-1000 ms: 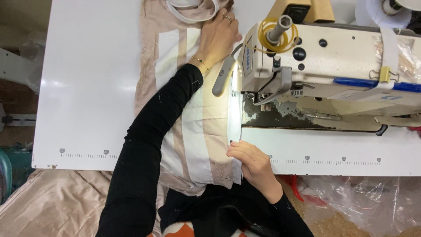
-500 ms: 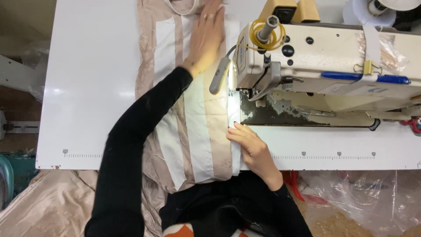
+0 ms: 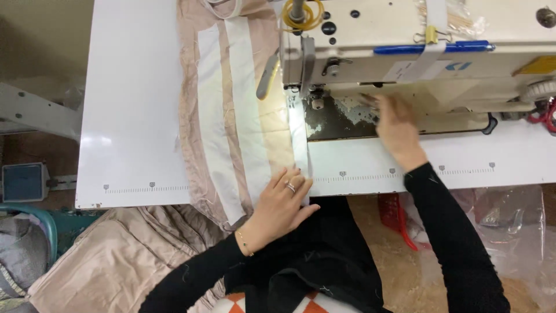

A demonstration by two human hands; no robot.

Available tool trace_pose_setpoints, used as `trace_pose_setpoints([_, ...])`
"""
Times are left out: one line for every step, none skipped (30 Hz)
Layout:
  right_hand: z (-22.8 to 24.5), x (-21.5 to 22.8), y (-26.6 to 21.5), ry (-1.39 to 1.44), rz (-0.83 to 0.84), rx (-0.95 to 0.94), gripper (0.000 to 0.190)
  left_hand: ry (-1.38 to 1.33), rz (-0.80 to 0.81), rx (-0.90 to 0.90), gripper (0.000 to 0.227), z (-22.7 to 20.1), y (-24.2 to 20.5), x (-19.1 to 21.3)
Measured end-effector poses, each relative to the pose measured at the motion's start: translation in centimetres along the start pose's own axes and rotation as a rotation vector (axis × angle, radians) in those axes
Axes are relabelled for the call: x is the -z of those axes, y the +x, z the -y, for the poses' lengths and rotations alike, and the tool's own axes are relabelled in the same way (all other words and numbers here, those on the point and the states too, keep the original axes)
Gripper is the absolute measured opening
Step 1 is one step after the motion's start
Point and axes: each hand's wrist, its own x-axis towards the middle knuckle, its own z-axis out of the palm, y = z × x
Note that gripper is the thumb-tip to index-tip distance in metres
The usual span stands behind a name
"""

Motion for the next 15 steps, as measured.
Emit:
trace_pose_setpoints([2.3,0.7,1.5,0.207,0.007,0.020,0.026,0.148,-0.098,-0.016,0.064,-1.0,-0.5,-1.3])
trace_pose_setpoints([4.5,1.4,2.9,0.204,0.007,0.013,0.026,0.144,-0.095,-0.023,0.064,-1.4,-1.0,-2.2])
trace_pose_setpoints([6.6,2.0,4.4,0.237,0.023,0.073,0.029,0.258,-0.125,0.003,0.066,-1.8,-1.5,-3.1])
trace_pose_setpoints([8.8,2.5,5.9,0.271,0.042,0.138,0.037,0.370,-0.155,0.035,0.070,-2.3,-2.0,-4.0])
trace_pose_setpoints([9.1,1.0,6.5,0.269,0.046,0.136,0.037,0.365,-0.154,0.034,0.070,-2.2,-2.4,-5.0])
trace_pose_setpoints([9.5,-0.7,7.2,0.203,0.001,0.156,0.026,0.434,-0.190,0.046,0.062,-1.9,-2.8,-5.8])
trace_pose_setpoints([10.1,-2.3,8.0,0.138,-0.044,0.176,0.017,0.502,-0.227,0.058,0.056,-1.5,-3.3,-6.5])
trace_pose_setpoints([10.4,-2.0,8.2,0.141,-0.045,0.177,0.017,0.505,-0.225,0.059,0.056,-1.4,-3.4,-6.7])
trace_pose_setpoints([10.8,-1.8,8.5,0.218,-0.047,0.189,0.016,0.534,-0.242,0.045,0.054,-1.3,-3.7,-6.8])
trace_pose_setpoints([11.3,-1.5,8.9,0.296,-0.051,0.203,0.023,0.564,-0.260,0.031,0.051,-1.0,-3.9,-6.9])
trace_pose_setpoints([11.4,-1.7,8.9,0.300,-0.054,0.205,0.023,0.569,-0.259,0.032,0.051,-1.0,-3.8,-6.9])
trace_pose_setpoints([11.4,-1.9,8.8,0.328,-0.062,0.181,0.026,0.565,-0.307,0.027,0.047,-1.0,-3.8,-6.8])
trace_pose_setpoints([11.5,-2.1,8.8,0.355,-0.069,0.158,0.029,0.560,-0.355,0.021,0.043,-1.0,-3.7,-6.8])
trace_pose_setpoints([11.8,-2.4,8.8,0.358,-0.068,0.158,0.029,0.561,-0.353,0.023,0.043,-0.8,-3.8,-6.9])
trace_pose_setpoints([12.1,-2.8,8.8,0.387,-0.076,0.121,0.032,0.556,-0.370,0.020,0.043,-0.6,-4.0,-7.0])
